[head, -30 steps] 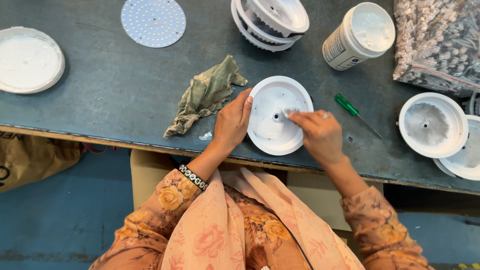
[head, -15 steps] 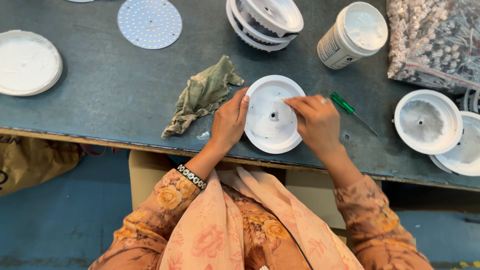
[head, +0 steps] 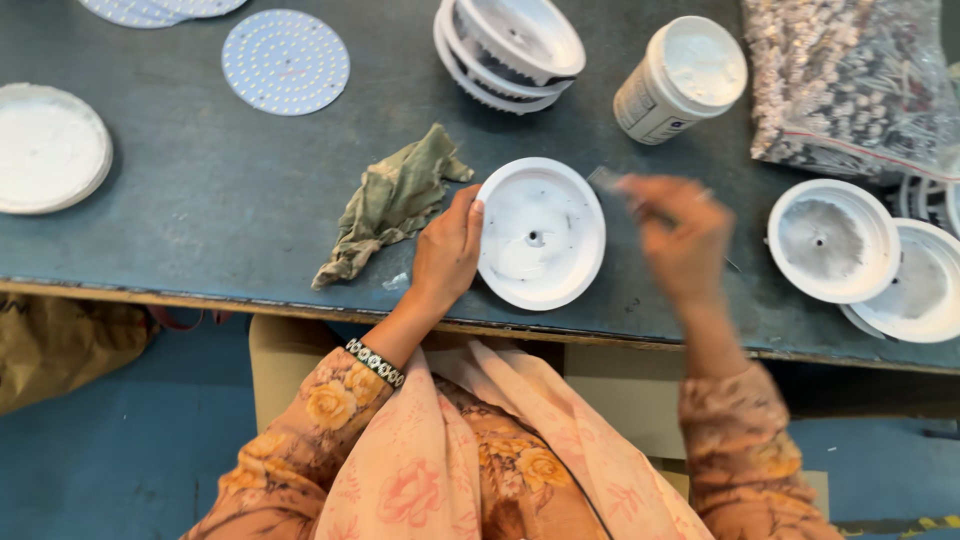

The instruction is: The person applies a white paste to the center of circular plastic components using a small spatula. They repeatedly dip the spatula into a container, spread the paste on the component, and place the finished pieces into a stack.

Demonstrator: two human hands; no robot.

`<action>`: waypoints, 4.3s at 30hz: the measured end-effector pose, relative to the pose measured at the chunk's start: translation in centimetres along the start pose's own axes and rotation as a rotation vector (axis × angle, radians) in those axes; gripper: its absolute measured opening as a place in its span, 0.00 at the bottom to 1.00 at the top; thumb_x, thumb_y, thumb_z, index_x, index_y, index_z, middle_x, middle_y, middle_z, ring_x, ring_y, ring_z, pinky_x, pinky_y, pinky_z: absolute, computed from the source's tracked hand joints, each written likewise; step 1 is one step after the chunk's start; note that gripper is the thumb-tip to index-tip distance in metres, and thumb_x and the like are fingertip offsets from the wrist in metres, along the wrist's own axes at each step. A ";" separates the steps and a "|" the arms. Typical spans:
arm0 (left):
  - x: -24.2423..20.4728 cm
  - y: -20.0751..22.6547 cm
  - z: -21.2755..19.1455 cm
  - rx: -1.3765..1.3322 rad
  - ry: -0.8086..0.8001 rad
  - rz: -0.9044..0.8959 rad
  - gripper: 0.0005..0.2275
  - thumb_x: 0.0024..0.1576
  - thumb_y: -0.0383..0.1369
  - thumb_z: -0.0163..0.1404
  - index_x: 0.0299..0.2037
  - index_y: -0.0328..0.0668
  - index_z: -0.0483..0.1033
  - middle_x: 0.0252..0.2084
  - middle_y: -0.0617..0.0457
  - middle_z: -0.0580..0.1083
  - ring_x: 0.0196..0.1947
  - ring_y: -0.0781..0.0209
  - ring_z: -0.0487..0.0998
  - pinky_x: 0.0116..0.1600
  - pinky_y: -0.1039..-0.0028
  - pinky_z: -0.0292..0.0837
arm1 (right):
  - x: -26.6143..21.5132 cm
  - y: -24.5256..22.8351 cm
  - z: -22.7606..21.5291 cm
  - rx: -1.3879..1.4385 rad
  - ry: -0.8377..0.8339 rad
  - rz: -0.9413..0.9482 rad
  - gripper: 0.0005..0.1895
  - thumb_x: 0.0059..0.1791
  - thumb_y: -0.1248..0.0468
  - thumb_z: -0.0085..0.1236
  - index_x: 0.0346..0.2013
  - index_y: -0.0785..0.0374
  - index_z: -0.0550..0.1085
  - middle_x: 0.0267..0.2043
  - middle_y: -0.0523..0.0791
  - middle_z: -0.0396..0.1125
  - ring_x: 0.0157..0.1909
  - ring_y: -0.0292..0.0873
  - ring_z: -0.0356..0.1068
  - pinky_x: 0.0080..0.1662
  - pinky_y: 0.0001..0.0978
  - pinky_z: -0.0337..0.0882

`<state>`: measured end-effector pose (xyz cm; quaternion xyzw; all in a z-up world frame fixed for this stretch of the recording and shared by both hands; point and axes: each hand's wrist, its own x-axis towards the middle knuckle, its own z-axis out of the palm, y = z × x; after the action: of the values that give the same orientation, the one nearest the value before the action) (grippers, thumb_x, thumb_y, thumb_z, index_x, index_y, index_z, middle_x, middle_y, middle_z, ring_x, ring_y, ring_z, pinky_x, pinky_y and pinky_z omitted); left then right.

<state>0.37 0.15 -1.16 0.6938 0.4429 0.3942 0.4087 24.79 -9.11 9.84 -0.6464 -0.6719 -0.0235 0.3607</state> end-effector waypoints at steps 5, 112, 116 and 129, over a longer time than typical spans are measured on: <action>-1.3 0.3 -1.1 -0.036 0.026 -0.084 0.14 0.69 0.37 0.39 0.61 0.42 0.67 0.37 0.37 0.78 0.38 0.40 0.81 0.42 0.56 0.73 | 7.7 8.1 -7.3 -0.105 0.132 -0.065 0.14 0.51 0.77 0.60 0.50 0.63 0.82 0.49 0.50 0.76 0.49 0.45 0.75 0.51 0.33 0.73; 4.6 -4.7 -1.0 -0.302 -0.061 -0.056 0.14 0.58 0.32 0.48 0.49 0.34 0.79 0.39 0.43 0.81 0.36 0.56 0.83 0.43 0.69 0.76 | 3.9 -5.1 7.4 -0.065 -0.487 -0.476 0.09 0.47 0.69 0.63 0.42 0.57 0.81 0.38 0.43 0.76 0.38 0.45 0.74 0.40 0.37 0.67; 4.6 -4.4 -1.4 -0.295 -0.082 -0.097 0.14 0.57 0.32 0.49 0.50 0.35 0.78 0.35 0.44 0.81 0.33 0.57 0.82 0.41 0.70 0.76 | 4.7 -4.4 8.1 -0.059 -0.454 -0.470 0.10 0.49 0.69 0.63 0.43 0.57 0.80 0.39 0.42 0.75 0.40 0.44 0.74 0.43 0.37 0.67; 4.5 -3.9 -1.9 -0.281 -0.111 -0.117 0.13 0.57 0.31 0.48 0.49 0.34 0.79 0.36 0.46 0.81 0.32 0.61 0.81 0.39 0.72 0.75 | 1.5 -1.1 5.1 -0.072 -0.491 -0.457 0.15 0.46 0.72 0.60 0.46 0.56 0.80 0.49 0.39 0.77 0.48 0.41 0.75 0.49 0.36 0.69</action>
<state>-1.18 5.88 -3.22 0.6236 0.4000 0.3890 0.5476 21.66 -5.45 7.38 -0.4776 -0.8651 0.0289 0.1504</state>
